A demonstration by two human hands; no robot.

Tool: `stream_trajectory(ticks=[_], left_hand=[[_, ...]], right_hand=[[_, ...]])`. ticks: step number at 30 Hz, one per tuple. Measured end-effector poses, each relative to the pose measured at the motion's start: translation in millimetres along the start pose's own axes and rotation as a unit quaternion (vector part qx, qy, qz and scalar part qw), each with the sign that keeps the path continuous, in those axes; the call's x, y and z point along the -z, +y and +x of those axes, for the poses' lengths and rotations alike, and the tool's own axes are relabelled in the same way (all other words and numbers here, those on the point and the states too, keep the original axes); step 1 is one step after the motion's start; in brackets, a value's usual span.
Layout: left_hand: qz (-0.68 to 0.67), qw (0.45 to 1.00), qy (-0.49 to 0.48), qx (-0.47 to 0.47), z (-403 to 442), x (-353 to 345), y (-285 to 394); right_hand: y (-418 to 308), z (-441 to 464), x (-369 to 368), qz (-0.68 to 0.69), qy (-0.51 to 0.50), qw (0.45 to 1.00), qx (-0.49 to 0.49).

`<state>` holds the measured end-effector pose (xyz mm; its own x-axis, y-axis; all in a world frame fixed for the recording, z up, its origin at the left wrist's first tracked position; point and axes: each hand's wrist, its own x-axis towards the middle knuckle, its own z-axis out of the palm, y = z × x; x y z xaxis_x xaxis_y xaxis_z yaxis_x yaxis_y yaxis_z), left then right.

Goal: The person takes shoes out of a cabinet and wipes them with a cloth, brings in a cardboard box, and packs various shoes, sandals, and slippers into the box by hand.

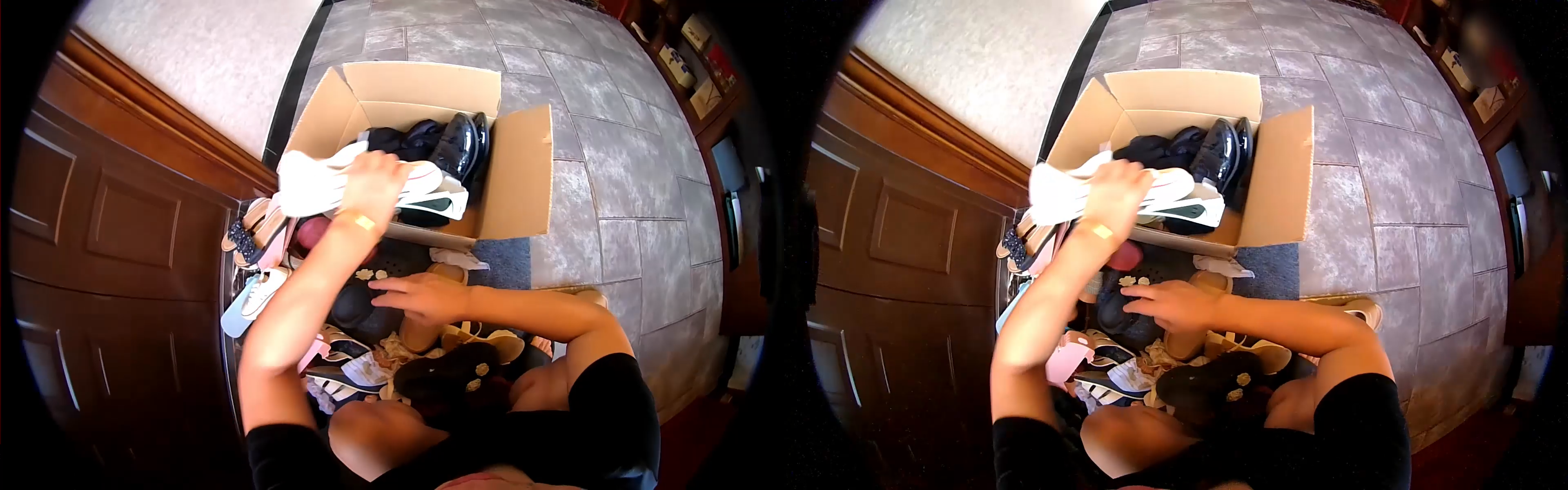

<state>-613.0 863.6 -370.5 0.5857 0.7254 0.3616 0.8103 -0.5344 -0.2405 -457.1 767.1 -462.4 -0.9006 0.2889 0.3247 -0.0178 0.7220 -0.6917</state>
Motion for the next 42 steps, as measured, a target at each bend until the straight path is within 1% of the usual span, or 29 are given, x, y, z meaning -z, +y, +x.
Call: stream_trajectory(ticks=[1,2,4,6,7,8,10,12,14,16,17,18,20,22,24,26,28,30,31,32,33,34,35,36,37,38,39,40,42], left_hand=[[-0.024,0.999,0.009,-0.032,13.3,-33.0,6.7],[0.013,0.995,-0.075,-0.068,21.0,-54.7,13.2],[-0.067,0.981,-0.155,-0.092,21.7,-64.4,22.6],[-0.157,0.966,-0.206,-0.028,11.3,-75.1,28.2],[-0.23,0.935,-0.268,0.017,12.6,-69.1,22.4],[-0.222,0.946,-0.233,0.033,7.3,-62.4,16.2],[-0.198,0.964,-0.143,0.108,-16.7,-60.9,1.5],[-0.209,0.957,-0.065,0.19,-46.8,-50.1,-7.7],[-0.247,0.931,-0.05,0.264,-86.9,-43.8,-2.8],[-0.294,0.919,-0.009,0.261,-133.4,-43.0,14.1],[-0.328,0.901,-0.032,0.281,-154.0,-37.5,26.0],[-0.363,0.88,-0.05,0.304,-172.5,-33.6,38.4],[-0.39,0.851,-0.097,0.338,-208.9,-26.5,63.5],[-0.41,0.85,-0.118,0.31,-252.6,-36.0,84.5],[-0.429,0.816,-0.163,0.35,-273.8,-20.5,98.4],[-0.418,0.81,-0.133,0.389,-301.6,-28.2,106.1],[-0.414,0.805,-0.081,0.417,-323.2,-37.2,92.4],[-0.368,0.805,0.044,0.463,-328.5,-32.8,56.3],[-0.378,0.748,0.099,0.536,-323.7,-18.7,35.0],[-0.347,0.732,0.161,0.564,-338.0,-35.3,9.6],[-0.256,0.755,0.111,0.593,-345.9,-35.7,-17.2],[-0.16,0.809,0.071,0.561,-353.8,-41.4,-42.1],[-0.147,0.821,0.047,0.55,-360.2,-51.7,-65.0],[-0.069,0.852,0.011,0.519,-379.4,-88.5,-82.1],[-0.059,0.86,-0.071,0.501,-388.8,-107.1,-96.2],[-0.119,0.846,-0.091,0.512,-399.8,-125.9,-102.5],[-0.15,0.851,-0.075,0.498,-403.1,-131.3,-105.0],[-0.096,0.817,-0.211,0.528,-380.3,-108.5,-103.0],[-0.099,0.829,-0.225,0.502,-369.8,-89.2,-98.9]], right_hand=[[-4.1,-2.7,9.9,-0.012,0.002,1.0,-0.012],[-5.7,-5.6,18.2,-0.023,0.004,1.0,-0.019],[0.2,-12.7,36.1,-0.049,0.01,0.998,-0.03],[13.3,-18.7,53.4,-0.049,0.068,0.996,-0.031],[15.0,-21.7,65.3,-0.041,0.129,0.989,-0.065],[18.6,-23.9,75.1,-0.032,0.186,0.977,-0.098],[41.1,-21.0,91.9,-0.111,0.251,0.947,-0.169],[65.4,-12.1,103.8,-0.144,0.267,0.923,-0.236],[101.6,-7.4,92.0,-0.253,0.226,0.904,-0.261],[143.6,-7.0,66.0,-0.218,0.122,0.926,-0.284],[134.8,0.0,63.5,-0.21,0.087,0.909,-0.349],[130.8,-0.1,57.2,-0.267,0.063,0.903,-0.331],[127.4,-6.1,52.8,-0.271,0.034,0.921,-0.277],[129.7,-19.5,56.6,-0.268,-0.007,0.938,-0.222],[119.7,-20.1,63.9,-0.309,-0.077,0.912,-0.257],[125.0,-15.0,50.2,-0.42,-0.096,0.856,-0.286],[136.3,-5.8,41.4,-0.419,-0.073,0.844,-0.325],[115.1,13.0,56.6,-0.339,-0.105,0.856,-0.376],[117.7,15.7,66.1,-0.268,-0.126,0.877,-0.379],[121.8,20.5,77.4,-0.174,-0.146,0.891,-0.393],[136.3,16.1,79.7,-0.091,-0.107,0.907,-0.396],[155.2,9.6,78.4,-0.009,-0.066,0.915,-0.398],[168.2,3.7,76.6,0.003,-0.057,0.914,-0.402],[165.4,7.0,76.3,-0.021,-0.057,0.92,-0.387],[164.5,13.6,77.8,-0.07,-0.083,0.929,-0.353],[161.0,16.9,82.4,-0.121,-0.107,0.93,-0.329],[169.0,16.1,83.4,-0.039,-0.07,0.94,-0.332],[174.4,21.4,86.3,0.043,-0.029,0.944,-0.326],[127.0,63.0,98.8,0.141,0.044,0.925,-0.35]])
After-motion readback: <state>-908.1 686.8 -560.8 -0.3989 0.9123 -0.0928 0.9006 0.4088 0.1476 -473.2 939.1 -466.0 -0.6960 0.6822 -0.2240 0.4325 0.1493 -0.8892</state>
